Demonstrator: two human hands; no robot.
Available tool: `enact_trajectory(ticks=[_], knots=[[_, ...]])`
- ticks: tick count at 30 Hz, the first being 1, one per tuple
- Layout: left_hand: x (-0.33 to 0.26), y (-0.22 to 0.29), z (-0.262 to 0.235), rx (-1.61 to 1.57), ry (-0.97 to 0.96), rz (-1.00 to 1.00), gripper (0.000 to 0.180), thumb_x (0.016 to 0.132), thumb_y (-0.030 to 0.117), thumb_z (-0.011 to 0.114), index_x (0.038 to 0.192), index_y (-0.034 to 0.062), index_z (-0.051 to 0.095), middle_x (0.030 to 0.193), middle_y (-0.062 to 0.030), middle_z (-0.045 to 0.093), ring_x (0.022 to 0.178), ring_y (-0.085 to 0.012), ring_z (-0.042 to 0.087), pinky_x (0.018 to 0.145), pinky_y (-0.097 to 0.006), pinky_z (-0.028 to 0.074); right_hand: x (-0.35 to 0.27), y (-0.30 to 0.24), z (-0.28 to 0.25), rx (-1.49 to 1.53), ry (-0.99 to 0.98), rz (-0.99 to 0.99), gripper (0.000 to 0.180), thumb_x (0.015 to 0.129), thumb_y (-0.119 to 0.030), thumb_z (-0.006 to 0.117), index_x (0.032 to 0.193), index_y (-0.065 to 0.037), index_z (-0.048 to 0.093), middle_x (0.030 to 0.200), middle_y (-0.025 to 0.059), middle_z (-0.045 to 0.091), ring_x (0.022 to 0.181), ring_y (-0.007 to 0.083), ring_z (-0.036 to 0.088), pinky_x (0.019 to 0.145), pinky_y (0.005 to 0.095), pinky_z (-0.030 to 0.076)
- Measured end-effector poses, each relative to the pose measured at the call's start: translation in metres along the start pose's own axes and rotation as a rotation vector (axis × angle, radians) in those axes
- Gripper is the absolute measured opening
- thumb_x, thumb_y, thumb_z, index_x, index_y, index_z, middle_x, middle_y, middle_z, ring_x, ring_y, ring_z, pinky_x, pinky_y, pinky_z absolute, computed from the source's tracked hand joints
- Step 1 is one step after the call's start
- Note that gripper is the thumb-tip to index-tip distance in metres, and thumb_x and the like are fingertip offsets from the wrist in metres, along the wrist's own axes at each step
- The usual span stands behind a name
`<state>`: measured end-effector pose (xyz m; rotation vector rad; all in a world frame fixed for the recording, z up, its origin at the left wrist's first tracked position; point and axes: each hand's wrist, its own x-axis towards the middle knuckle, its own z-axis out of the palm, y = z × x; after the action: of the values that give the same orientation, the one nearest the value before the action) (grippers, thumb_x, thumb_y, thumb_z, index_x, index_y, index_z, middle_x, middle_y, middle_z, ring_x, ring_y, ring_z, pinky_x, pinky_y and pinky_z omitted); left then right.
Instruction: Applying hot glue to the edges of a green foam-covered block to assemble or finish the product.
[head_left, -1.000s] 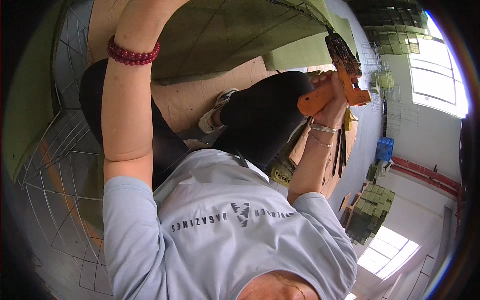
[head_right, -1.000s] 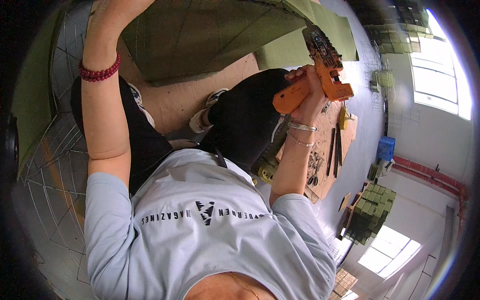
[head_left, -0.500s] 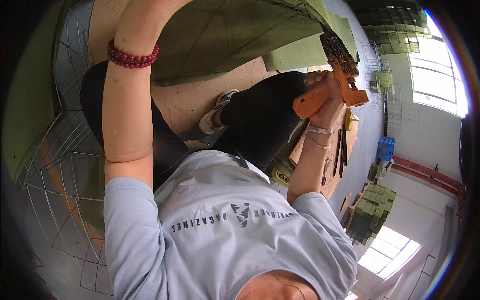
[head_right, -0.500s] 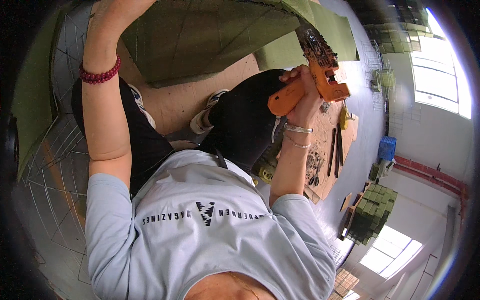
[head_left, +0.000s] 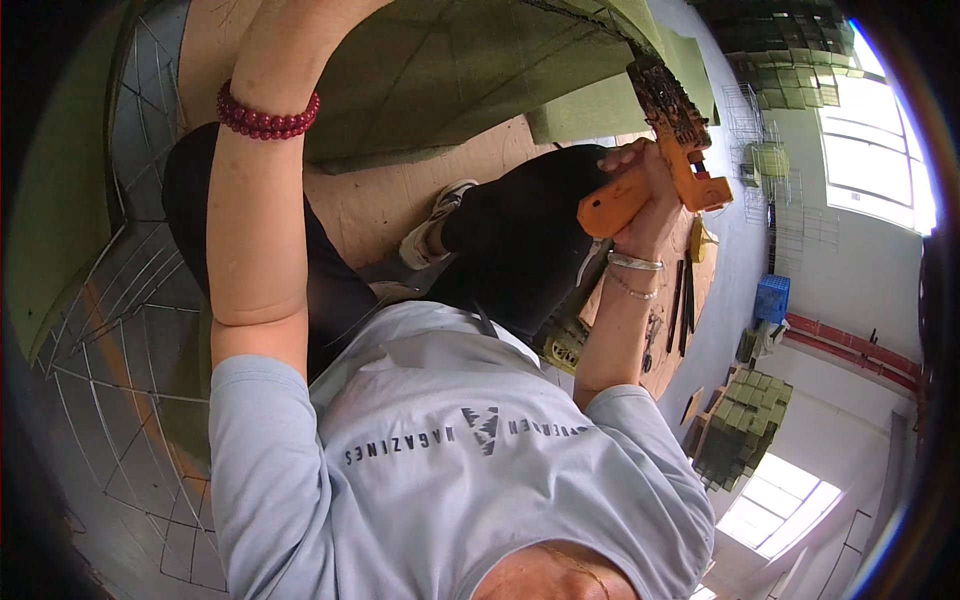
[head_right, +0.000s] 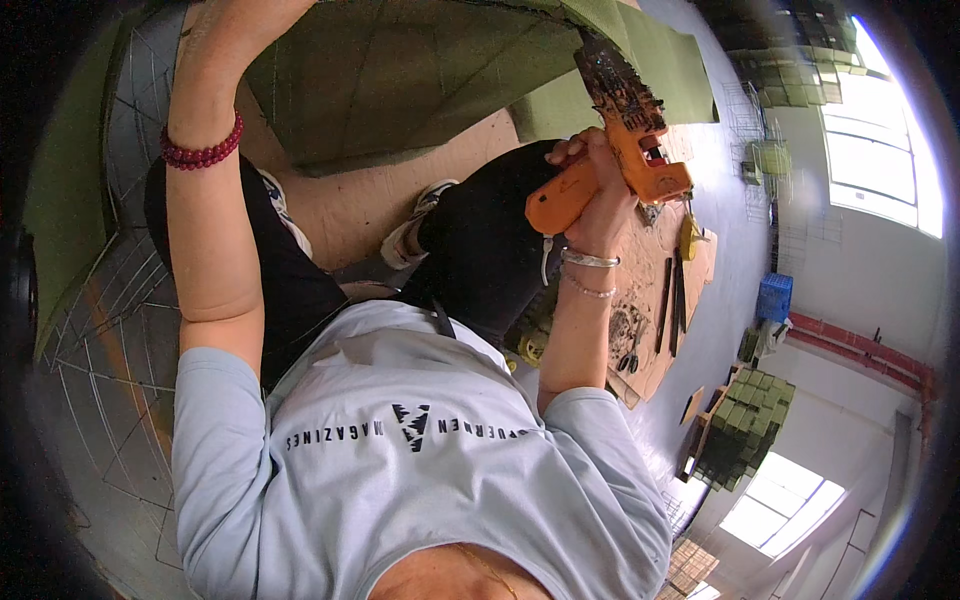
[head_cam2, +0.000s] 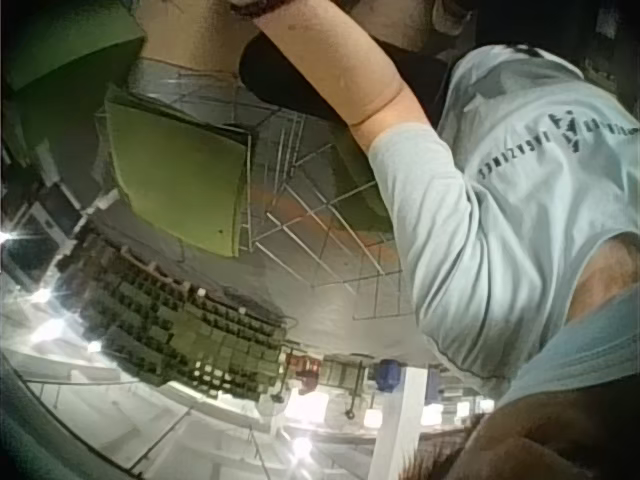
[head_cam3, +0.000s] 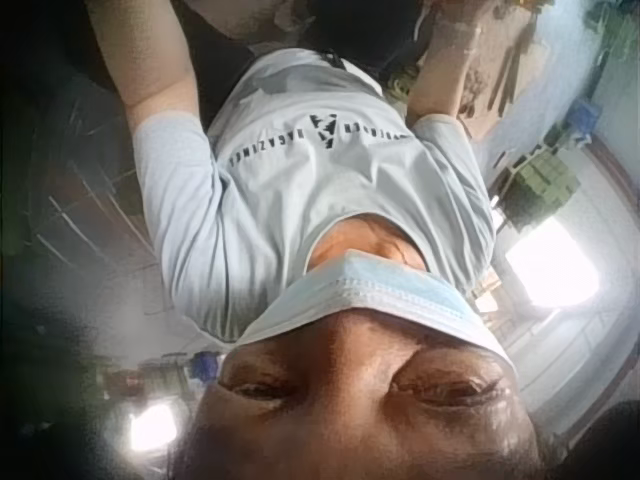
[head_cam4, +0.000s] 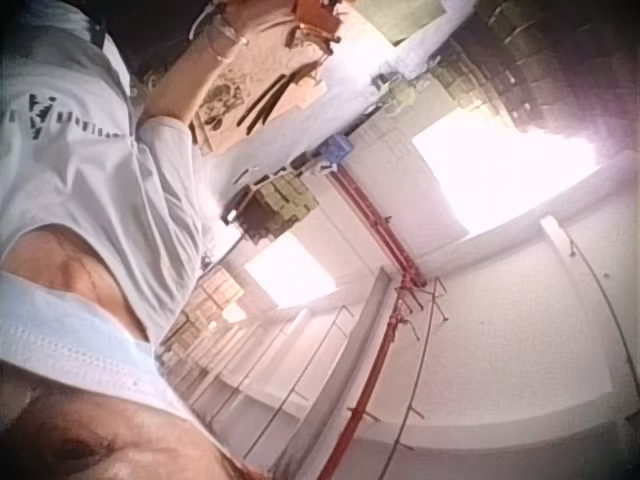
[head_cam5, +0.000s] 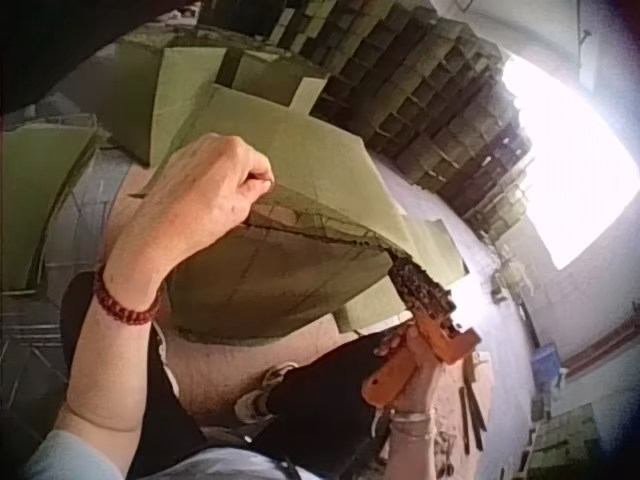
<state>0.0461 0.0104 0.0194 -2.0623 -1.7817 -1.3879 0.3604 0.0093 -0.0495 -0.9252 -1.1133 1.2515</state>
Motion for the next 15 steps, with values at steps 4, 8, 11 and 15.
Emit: enact_trajectory(ticks=[4, 8, 11, 15], knots=[[-0.001, -0.001, 0.0, 0.014, 0.003, 0.009, 0.015, 0.077, 0.004, 0.058, 0.071, -0.0094, 0.06, 0.06, -0.0239, 0.053, 0.054, -0.0329, 0.057, 0.055, -0.039, 0.043, -0.001, 0.002, 0.002, -0.001, -0.003, -0.006, 0.012, 0.085, -0.009, 0.06, 0.088, 0.002, 0.055, 0.073, 0.0086, 0.056, 0.067, 0.0223, 0.058, 0.063, 0.0356, 0.05], [0.0, 0.003, -0.003, 0.054, -0.012, -0.007, 0.014, 0.077, 0.004, 0.058, 0.071, -0.0093, 0.06, 0.06, -0.0243, 0.053, 0.054, -0.0331, 0.057, 0.055, -0.039, 0.043, -0.005, 0.0, 0.007, -0.026, -0.004, -0.014, 0.012, 0.085, -0.009, 0.059, 0.088, 0.001, 0.056, 0.073, 0.0084, 0.056, 0.067, 0.022, 0.058, 0.063, 0.0355, 0.05], [-0.001, 0.0, 0.0, 0.004, 0.013, 0.018, 0.015, 0.077, 0.004, 0.057, 0.07, -0.0093, 0.059, 0.06, -0.0244, 0.052, 0.054, -0.0331, 0.056, 0.055, -0.039, 0.043, -0.007, 0.001, 0.009, -0.008, -0.009, 0.014, 0.011, 0.085, -0.009, 0.06, 0.087, 0.001, 0.056, 0.073, 0.0084, 0.056, 0.067, 0.0217, 0.058, 0.063, 0.0354, 0.05], [0.0, -0.002, 0.0, 0.039, 0.019, 0.054, 0.014, 0.077, 0.003, 0.057, 0.07, -0.0092, 0.059, 0.06, -0.0242, 0.052, 0.054, -0.0328, 0.056, 0.055, -0.039, 0.043, -0.008, 0.002, 0.013, -0.002, -0.02, 0.017, 0.012, 0.085, -0.01, 0.06, 0.087, 0.001, 0.056, 0.073, 0.0085, 0.056, 0.066, 0.0214, 0.058, 0.063, 0.035, 0.05]])
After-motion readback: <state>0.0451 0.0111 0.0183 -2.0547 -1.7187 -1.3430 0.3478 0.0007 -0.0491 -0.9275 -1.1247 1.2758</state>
